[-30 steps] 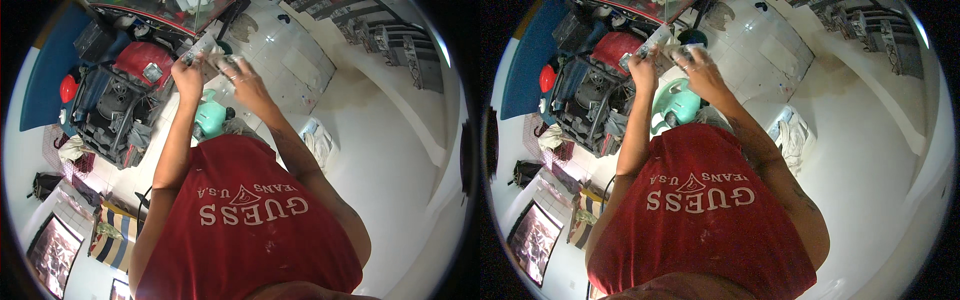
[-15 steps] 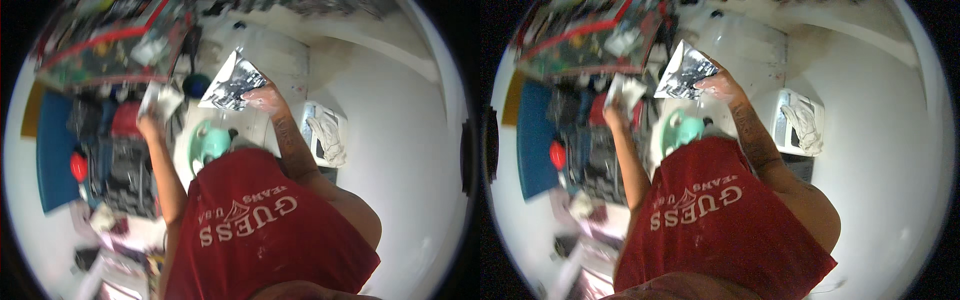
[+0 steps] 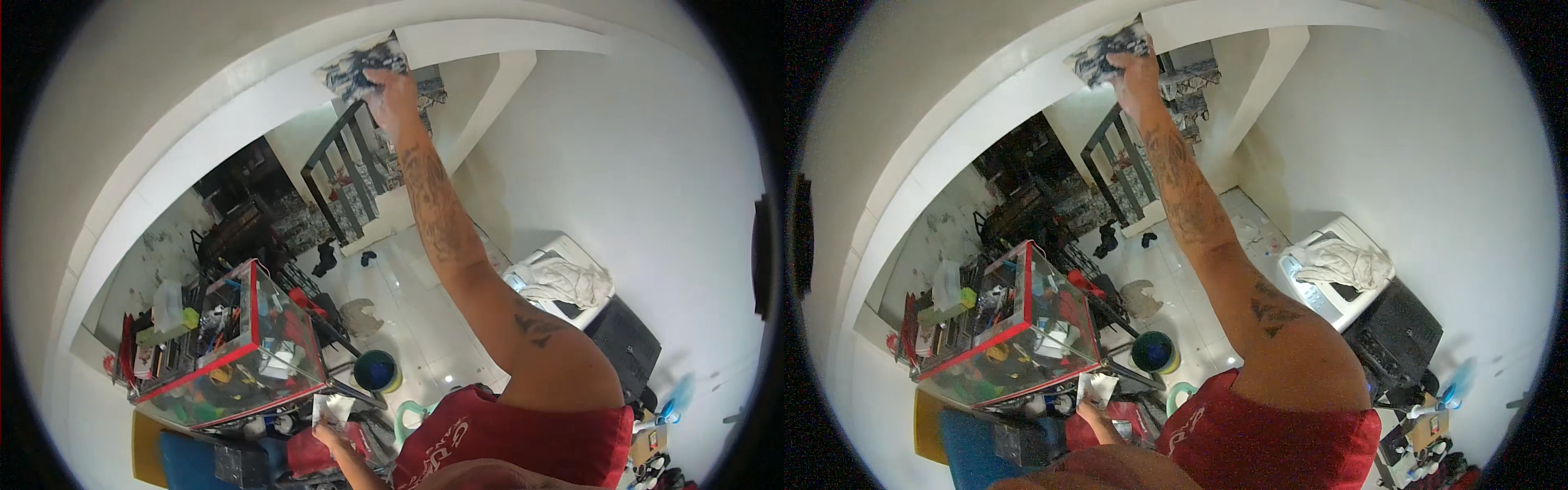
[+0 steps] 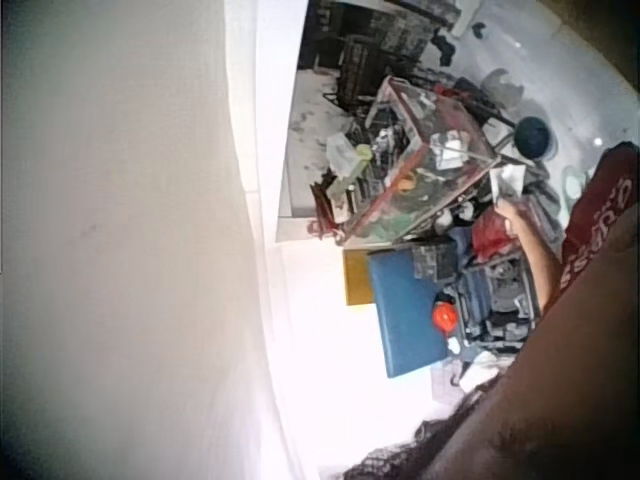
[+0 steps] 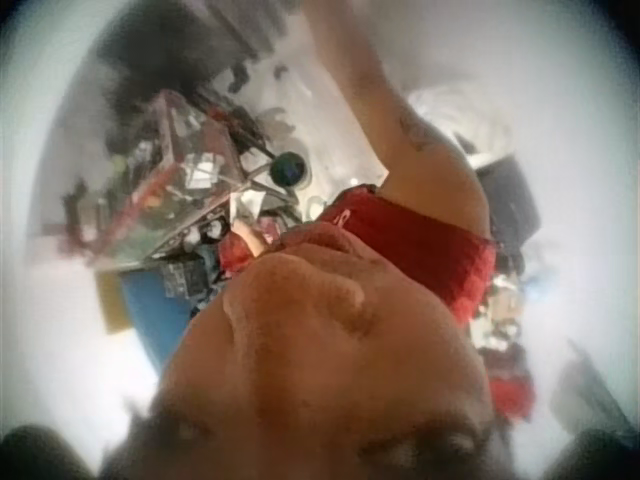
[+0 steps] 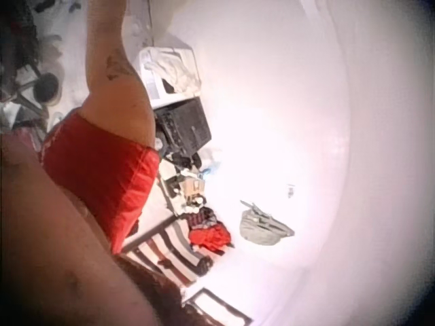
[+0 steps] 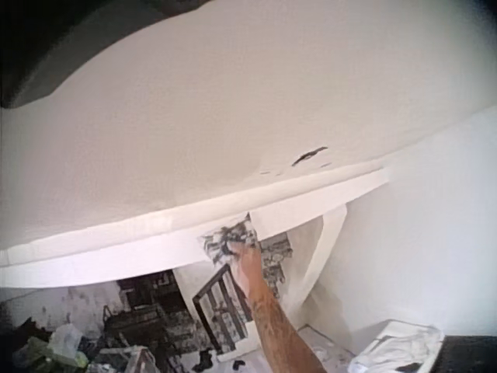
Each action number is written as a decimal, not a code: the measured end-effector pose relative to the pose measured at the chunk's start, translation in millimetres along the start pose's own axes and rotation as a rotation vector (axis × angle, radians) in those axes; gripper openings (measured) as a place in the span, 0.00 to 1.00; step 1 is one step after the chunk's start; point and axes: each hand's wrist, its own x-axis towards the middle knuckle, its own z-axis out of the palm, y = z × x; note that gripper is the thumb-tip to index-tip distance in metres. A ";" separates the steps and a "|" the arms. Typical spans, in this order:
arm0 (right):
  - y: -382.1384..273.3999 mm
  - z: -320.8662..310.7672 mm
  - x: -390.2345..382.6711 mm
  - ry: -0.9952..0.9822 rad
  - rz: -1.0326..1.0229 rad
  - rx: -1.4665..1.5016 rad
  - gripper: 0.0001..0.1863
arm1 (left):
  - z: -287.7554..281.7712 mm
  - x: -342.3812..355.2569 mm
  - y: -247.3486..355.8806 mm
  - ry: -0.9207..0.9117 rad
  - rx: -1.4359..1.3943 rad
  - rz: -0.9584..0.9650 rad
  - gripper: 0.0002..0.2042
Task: Apply plaster or putty to a ceiling beam using putty knives.
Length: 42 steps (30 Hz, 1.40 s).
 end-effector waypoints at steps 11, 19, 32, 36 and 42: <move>-23.8 25.6 69.8 0.280 0.126 0.744 0.31 | -7.6 -5.8 -27.0 -0.001 -0.017 -0.124 0.13; -73.7 59.3 68.2 0.459 -0.414 0.326 0.29 | -6.9 -14.7 -35.9 0.002 -0.105 -0.173 0.13; -58.1 101.3 76.7 0.721 -0.352 -0.210 0.30 | -15.9 -38.0 -24.4 0.290 -0.006 -0.148 0.14; -60.7 129.9 78.3 0.723 -0.275 -0.546 0.33 | -11.6 -37.5 -20.8 0.243 0.002 -0.133 0.14; -57.5 138.3 43.8 0.678 -0.570 -0.499 0.38 | 6.7 -37.4 -9.9 0.168 0.009 -0.119 0.14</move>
